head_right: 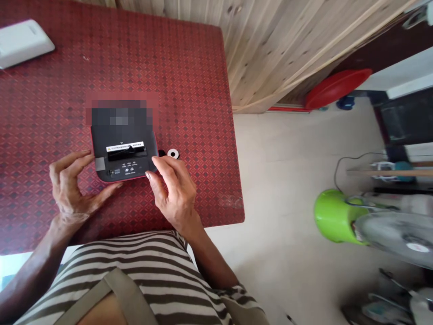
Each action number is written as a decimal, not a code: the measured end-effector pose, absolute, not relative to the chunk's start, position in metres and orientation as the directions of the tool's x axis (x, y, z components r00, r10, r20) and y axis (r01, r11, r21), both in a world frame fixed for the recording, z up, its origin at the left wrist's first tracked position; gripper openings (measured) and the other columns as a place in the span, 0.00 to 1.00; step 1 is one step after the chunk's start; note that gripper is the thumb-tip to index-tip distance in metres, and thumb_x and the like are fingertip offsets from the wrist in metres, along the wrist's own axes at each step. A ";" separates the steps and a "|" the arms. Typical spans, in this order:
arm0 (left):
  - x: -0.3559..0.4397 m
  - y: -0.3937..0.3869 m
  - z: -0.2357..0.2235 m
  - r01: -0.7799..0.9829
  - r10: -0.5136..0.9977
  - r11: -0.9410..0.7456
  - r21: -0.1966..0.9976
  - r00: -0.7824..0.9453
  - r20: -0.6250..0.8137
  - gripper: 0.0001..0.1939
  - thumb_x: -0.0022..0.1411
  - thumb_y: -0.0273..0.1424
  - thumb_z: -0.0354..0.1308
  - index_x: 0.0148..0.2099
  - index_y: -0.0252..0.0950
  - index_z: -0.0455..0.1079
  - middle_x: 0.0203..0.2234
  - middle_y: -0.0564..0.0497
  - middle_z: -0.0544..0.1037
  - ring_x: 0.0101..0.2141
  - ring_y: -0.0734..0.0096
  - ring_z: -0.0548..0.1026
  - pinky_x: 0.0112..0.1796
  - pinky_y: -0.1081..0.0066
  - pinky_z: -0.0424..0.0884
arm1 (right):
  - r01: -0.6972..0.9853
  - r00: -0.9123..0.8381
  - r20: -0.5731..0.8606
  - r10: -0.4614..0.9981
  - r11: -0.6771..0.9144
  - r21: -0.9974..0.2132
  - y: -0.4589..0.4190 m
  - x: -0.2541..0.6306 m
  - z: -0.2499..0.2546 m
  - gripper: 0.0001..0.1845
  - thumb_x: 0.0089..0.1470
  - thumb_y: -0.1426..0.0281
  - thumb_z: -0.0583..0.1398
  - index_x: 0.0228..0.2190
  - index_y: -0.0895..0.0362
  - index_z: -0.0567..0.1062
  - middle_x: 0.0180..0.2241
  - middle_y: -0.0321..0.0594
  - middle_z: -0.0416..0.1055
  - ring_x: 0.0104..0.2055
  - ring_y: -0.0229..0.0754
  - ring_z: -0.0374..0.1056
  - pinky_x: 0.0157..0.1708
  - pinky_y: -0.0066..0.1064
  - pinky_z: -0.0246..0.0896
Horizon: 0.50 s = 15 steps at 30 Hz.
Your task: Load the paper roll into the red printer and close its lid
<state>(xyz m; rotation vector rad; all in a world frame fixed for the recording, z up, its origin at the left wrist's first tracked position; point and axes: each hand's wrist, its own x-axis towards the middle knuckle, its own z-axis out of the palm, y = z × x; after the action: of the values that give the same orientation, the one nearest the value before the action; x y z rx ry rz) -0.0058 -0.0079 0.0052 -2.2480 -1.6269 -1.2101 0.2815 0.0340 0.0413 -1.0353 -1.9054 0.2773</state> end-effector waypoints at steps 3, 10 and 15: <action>-0.009 -0.009 -0.001 0.824 0.742 -0.441 0.355 0.112 0.661 0.39 0.79 0.47 0.84 0.83 0.52 0.76 0.66 0.42 0.88 0.59 0.48 0.91 0.58 0.49 0.92 | 0.559 -0.154 0.619 0.770 0.585 -0.588 0.025 0.271 0.034 0.22 0.87 0.71 0.67 0.75 0.50 0.79 0.59 0.49 0.90 0.53 0.49 0.92 0.54 0.46 0.98; -0.005 -0.010 -0.009 0.820 0.736 -0.444 0.361 0.104 0.669 0.34 0.80 0.45 0.84 0.79 0.52 0.78 0.65 0.43 0.88 0.58 0.50 0.92 0.54 0.50 0.95 | 0.598 -0.099 0.588 0.803 0.520 -0.610 0.019 0.265 0.027 0.26 0.88 0.68 0.65 0.79 0.49 0.75 0.63 0.51 0.88 0.48 0.46 0.89 0.40 0.37 0.93; -0.004 -0.013 -0.012 0.861 0.765 -0.375 0.343 0.079 0.639 0.29 0.85 0.46 0.79 0.79 0.51 0.77 0.66 0.44 0.88 0.61 0.48 0.93 0.60 0.42 0.96 | 0.580 -0.098 0.549 0.830 0.496 -0.646 0.015 0.264 0.024 0.25 0.87 0.69 0.64 0.78 0.51 0.76 0.59 0.51 0.89 0.48 0.47 0.89 0.43 0.39 0.93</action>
<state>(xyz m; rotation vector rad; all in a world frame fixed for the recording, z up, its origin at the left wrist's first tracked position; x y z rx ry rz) -0.0044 -0.0131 -0.0119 -2.2129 -1.6804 -1.1787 0.2636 0.0146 0.0243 -1.1874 -1.7884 0.3294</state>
